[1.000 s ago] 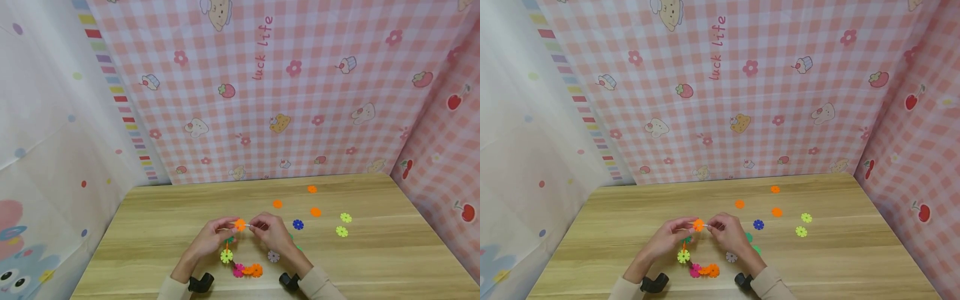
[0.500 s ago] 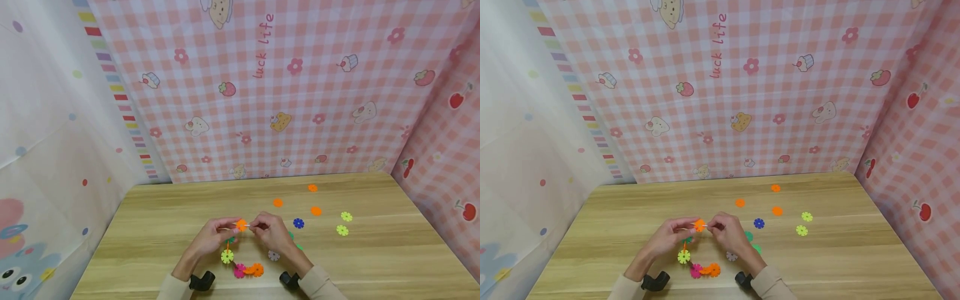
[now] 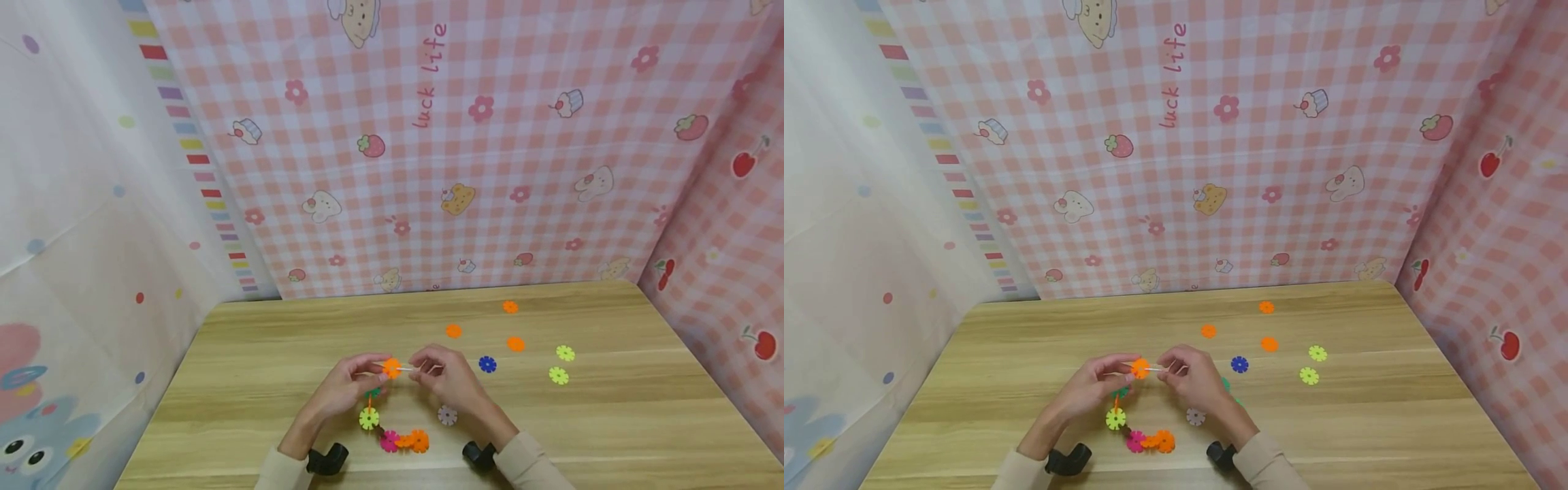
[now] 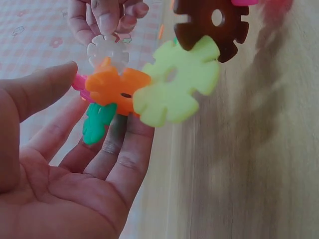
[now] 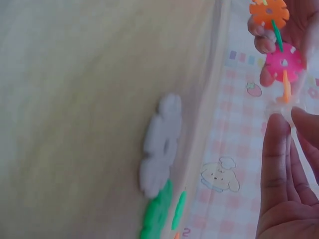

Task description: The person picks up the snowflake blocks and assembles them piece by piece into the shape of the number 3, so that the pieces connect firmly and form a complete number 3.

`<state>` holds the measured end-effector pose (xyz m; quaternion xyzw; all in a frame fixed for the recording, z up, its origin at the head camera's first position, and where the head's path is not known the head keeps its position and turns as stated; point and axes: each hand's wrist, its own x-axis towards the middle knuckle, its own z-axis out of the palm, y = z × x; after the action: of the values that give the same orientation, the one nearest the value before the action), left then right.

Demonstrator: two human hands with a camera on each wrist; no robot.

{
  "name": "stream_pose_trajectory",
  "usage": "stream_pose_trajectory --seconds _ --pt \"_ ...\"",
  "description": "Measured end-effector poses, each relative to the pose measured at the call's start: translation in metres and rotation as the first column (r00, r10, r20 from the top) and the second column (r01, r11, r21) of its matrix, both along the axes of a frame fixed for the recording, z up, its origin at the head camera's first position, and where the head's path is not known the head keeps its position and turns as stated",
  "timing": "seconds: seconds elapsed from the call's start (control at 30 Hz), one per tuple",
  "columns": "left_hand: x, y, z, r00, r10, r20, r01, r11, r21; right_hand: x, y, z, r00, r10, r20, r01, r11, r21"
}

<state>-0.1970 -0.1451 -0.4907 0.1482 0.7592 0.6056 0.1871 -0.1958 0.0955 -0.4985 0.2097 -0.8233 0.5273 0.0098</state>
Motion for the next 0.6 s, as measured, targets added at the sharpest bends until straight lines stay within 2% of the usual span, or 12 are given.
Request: stream_pose_trajectory --seconds 0.17,0.43,0.6 --pt "-0.0001 -0.0004 0.0001 1.000 0.019 -0.003 -0.019 1.000 -0.018 -0.0007 0.0053 0.0018 0.997 0.007 0.074 -0.007 1.000 -0.007" --pt "0.0000 0.0023 -0.0001 1.000 -0.009 -0.011 0.009 1.000 -0.005 -0.0009 0.0030 -0.0003 0.998 0.044 0.040 -0.043 0.999 -0.025" --pt "0.0011 0.0044 0.0006 1.000 0.006 -0.009 -0.006 1.000 -0.018 0.0001 0.0029 0.0011 0.999 0.042 0.034 -0.041 0.999 -0.028"
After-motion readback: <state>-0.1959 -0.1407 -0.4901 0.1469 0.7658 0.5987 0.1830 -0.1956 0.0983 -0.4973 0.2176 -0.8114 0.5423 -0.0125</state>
